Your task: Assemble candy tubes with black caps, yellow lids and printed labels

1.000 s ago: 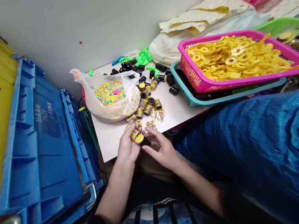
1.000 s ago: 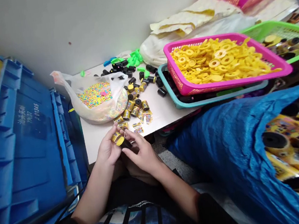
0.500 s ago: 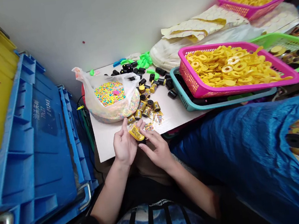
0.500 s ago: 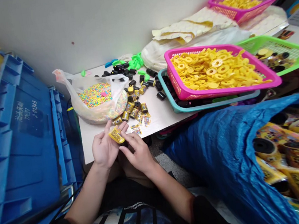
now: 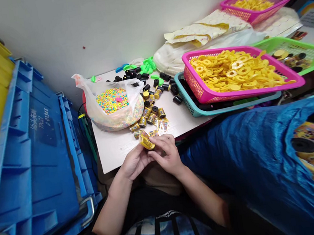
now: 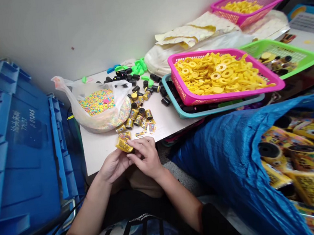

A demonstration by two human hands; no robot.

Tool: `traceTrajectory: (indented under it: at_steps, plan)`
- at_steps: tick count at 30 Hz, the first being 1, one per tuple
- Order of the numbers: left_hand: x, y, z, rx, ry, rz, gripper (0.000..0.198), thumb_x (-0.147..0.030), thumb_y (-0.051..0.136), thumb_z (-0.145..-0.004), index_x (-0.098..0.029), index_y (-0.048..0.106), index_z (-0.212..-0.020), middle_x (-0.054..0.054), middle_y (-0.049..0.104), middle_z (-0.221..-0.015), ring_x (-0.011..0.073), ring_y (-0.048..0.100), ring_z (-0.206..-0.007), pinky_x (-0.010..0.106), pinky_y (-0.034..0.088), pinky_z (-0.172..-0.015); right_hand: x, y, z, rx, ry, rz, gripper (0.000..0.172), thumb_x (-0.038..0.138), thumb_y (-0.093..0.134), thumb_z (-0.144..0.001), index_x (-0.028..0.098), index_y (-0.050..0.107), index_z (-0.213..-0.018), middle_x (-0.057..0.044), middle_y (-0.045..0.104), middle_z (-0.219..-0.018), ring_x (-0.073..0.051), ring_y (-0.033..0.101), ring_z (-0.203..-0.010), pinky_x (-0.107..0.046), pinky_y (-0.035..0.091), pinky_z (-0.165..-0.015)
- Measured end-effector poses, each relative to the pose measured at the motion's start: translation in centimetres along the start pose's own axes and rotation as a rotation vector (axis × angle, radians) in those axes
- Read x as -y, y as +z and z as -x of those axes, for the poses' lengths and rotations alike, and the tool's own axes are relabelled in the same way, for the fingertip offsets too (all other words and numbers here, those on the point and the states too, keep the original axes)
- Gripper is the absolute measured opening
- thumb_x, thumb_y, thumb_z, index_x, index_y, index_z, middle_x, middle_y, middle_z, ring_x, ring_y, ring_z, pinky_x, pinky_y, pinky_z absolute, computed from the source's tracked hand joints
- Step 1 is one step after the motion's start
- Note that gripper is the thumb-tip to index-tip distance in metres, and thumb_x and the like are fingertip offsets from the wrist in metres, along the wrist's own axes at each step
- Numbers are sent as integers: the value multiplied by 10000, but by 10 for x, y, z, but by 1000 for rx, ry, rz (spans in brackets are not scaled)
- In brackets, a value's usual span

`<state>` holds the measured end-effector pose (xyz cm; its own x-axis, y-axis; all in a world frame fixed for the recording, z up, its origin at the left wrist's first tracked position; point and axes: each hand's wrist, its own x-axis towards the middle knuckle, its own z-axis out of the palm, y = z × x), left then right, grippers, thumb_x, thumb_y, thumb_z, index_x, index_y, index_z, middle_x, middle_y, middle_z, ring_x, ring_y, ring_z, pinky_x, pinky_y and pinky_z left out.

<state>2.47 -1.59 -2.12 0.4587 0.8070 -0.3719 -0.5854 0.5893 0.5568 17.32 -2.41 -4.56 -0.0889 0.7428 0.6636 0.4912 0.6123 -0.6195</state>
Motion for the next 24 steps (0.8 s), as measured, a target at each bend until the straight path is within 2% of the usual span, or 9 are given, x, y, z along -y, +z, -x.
traceTrajectory:
  at_steps: [3,6,11,14,17,20,24]
  plan:
    - [-1,5,1,-48,66,20,250,-264,733,-796,-146,694,-1013,50,721,-931,122,657,-717,211,542,-607,1,-3,-1,41,2,-14,454,334,627,-874,324,561,-1323,-85,635,-1189,-265,581,-1069,-458,467,-896]
    - [-2,11,4,-43,86,35,302,-281,765,-758,-152,677,-1017,26,688,-848,90,589,-585,180,475,-465,1,-5,-3,44,7,-55,439,339,593,-895,341,552,-1332,-85,595,-1250,-271,555,-1120,-465,461,-909]
    - [-5,18,7,-94,36,76,305,-290,770,-735,-133,642,-962,3,626,-747,68,534,-531,164,425,-436,0,-5,-1,10,28,-131,354,377,539,-924,313,611,-1264,-86,627,-1197,-262,565,-1088,-460,467,-903]
    - [-5,18,7,-134,137,-13,309,-326,761,-746,-147,601,-941,-10,598,-750,62,518,-548,163,404,-451,5,-6,-1,-76,188,-248,308,407,458,-959,254,667,-1125,-90,653,-1079,-242,602,-1015,-430,499,-867]
    - [-3,16,7,-179,287,-206,338,-360,764,-750,-189,563,-961,-30,584,-734,71,523,-583,172,411,-499,16,-11,-12,-153,387,-401,272,383,450,-962,226,620,-1104,-74,650,-988,-197,636,-886,-346,540,-756]
    - [-1,12,7,-175,359,-340,336,-405,738,-770,-217,545,-971,-41,573,-738,76,514,-592,191,424,-541,28,-19,-30,-43,442,-414,246,315,565,-893,218,589,-1118,-63,654,-990,-172,635,-844,-287,542,-694]
    - [1,4,8,-175,427,-443,303,-378,701,-810,-239,541,-1027,-33,577,-812,82,515,-624,209,433,-594,39,-32,-47,114,426,-265,225,199,586,-848,202,633,-1068,-48,687,-919,-148,641,-753,-256,527,-625]
